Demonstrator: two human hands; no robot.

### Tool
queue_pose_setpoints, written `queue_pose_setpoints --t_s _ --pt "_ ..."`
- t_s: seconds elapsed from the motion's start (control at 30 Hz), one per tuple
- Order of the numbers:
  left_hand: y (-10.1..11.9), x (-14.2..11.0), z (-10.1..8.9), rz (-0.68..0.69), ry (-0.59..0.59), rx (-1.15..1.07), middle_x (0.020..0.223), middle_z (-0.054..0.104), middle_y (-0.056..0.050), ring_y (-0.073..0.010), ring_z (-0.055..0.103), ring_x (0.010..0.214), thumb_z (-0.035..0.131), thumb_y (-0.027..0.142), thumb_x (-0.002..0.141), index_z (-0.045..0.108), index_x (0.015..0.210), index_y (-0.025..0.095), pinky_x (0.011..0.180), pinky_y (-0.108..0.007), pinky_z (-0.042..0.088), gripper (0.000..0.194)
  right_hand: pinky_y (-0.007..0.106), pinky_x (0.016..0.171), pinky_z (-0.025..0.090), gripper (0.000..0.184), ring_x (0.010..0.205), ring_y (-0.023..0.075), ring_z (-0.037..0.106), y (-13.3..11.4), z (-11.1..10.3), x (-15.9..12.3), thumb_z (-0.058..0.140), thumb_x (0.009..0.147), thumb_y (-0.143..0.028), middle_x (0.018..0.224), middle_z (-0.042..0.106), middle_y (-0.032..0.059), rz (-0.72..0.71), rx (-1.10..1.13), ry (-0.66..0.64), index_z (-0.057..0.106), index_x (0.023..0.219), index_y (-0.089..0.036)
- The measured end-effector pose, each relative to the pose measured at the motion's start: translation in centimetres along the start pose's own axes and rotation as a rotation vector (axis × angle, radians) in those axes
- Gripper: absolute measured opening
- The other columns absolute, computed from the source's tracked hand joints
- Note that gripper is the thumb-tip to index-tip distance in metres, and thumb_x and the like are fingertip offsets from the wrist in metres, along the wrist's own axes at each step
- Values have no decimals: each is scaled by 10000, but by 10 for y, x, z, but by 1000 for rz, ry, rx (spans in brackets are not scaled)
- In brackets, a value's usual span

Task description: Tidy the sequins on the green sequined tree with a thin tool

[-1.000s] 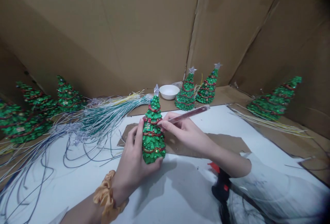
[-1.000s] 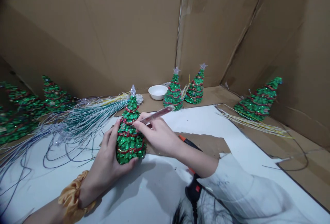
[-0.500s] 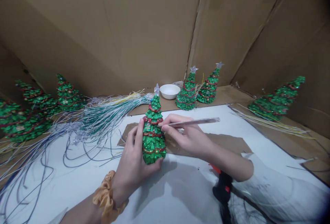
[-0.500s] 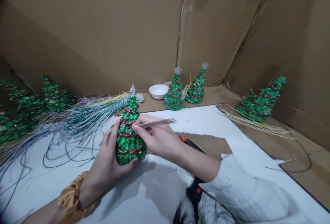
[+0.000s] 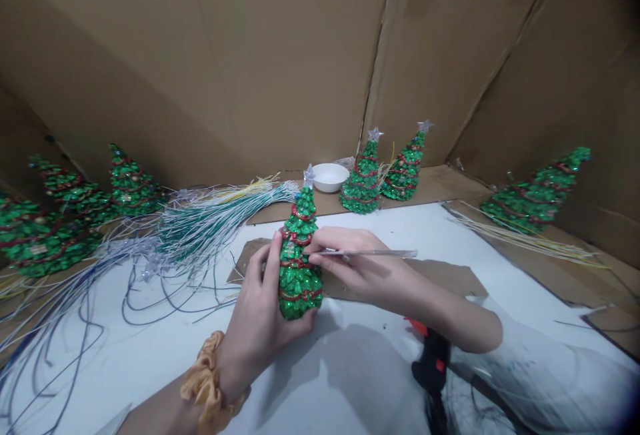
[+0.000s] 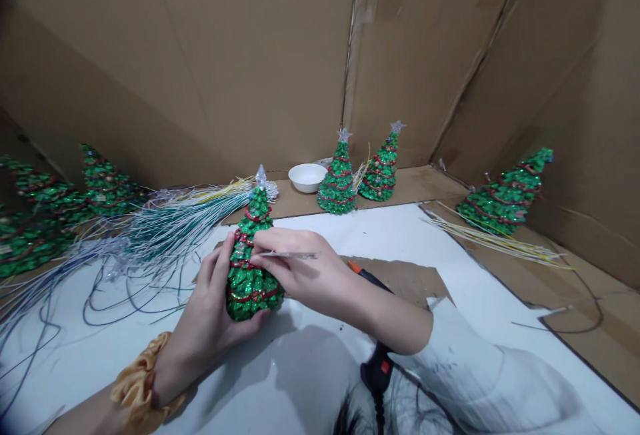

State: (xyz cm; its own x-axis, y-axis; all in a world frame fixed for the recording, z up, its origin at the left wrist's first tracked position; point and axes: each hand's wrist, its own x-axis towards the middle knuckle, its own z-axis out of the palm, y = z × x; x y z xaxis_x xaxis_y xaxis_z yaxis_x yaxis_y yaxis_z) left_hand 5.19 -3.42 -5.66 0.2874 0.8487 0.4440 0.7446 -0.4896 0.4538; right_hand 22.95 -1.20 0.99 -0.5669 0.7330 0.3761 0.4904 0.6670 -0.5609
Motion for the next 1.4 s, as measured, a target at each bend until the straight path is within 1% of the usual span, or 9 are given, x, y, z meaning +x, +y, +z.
queue_pose_setpoints --t_s 0.1,0.23,0.4,0.53,0.77,1.1,1.3,1.33,1.4 --pt "0 -1 0 8 1 -3 1284 300 -141 -305 325 1210 643 265 633 22 1396 205 994 -487 325 986 220 566 329 232 611 100 415 -1 -6 2 405 899 -257 671 499 -21 -32 -9 -42 490 701 -171" --pt "-1 -1 0 13 -1 -2 1288 300 -137 -317 323 1210 652 270 628 20 1396 223 986 -502 329 996 232 613 371 200 670 111 465 4 -9 2 406 898 -268 736 543 -3 -57 68 -84 511 756 -174" --pt "0 -1 -2 -36 -8 -10 1280 307 -128 -308 339 1202 646 261 640 14 1395 236 984 -505 332 985 251 657 410 171 723 119 522 16 0 -1 407 896 -268 782 568 8 -8 152 46 539 831 -180" --pt "0 0 -2 -49 -3 -24 1298 295 -130 -309 329 1212 647 267 636 8 1395 228 990 -499 331 993 244 639 435 179 731 117 567 25 7 -2 369 911 -292 777 569 11 23 341 150 494 858 -175" --pt "-2 -1 -1 -49 -2 -30 1292 298 -130 -291 332 1206 645 271 641 6 1397 213 1001 -475 326 992 260 696 418 150 754 122 533 23 5 -1 436 886 -253 804 589 19 -102 112 141 556 847 -173" --pt "-2 -1 0 -46 10 -12 1286 307 -126 -284 341 1202 642 287 641 17 1397 202 1002 -460 328 985 252 657 421 162 732 129 531 18 8 0 439 884 -240 824 606 44 -176 42 123 566 829 -156" --pt "-3 -3 1 -2 15 3 1276 307 -143 -293 341 1198 643 307 639 22 1398 174 997 -461 331 990 243 620 393 172 670 116 495 11 2 2 432 887 -233 731 560 10 -98 85 4 534 769 -162" --pt "-3 -3 1 -4 14 3 1273 310 -141 -293 342 1196 647 308 635 27 1398 175 997 -461 332 992 242 626 394 168 679 116 497 11 2 2 431 887 -233 736 554 8 -85 108 22 525 765 -165" --pt "-3 -2 1 -16 15 1 1274 313 -137 -294 342 1195 654 307 627 36 1397 184 995 -465 334 995 237 627 399 180 683 110 508 13 4 1 398 900 -243 726 545 1 -35 202 119 501 770 -172"
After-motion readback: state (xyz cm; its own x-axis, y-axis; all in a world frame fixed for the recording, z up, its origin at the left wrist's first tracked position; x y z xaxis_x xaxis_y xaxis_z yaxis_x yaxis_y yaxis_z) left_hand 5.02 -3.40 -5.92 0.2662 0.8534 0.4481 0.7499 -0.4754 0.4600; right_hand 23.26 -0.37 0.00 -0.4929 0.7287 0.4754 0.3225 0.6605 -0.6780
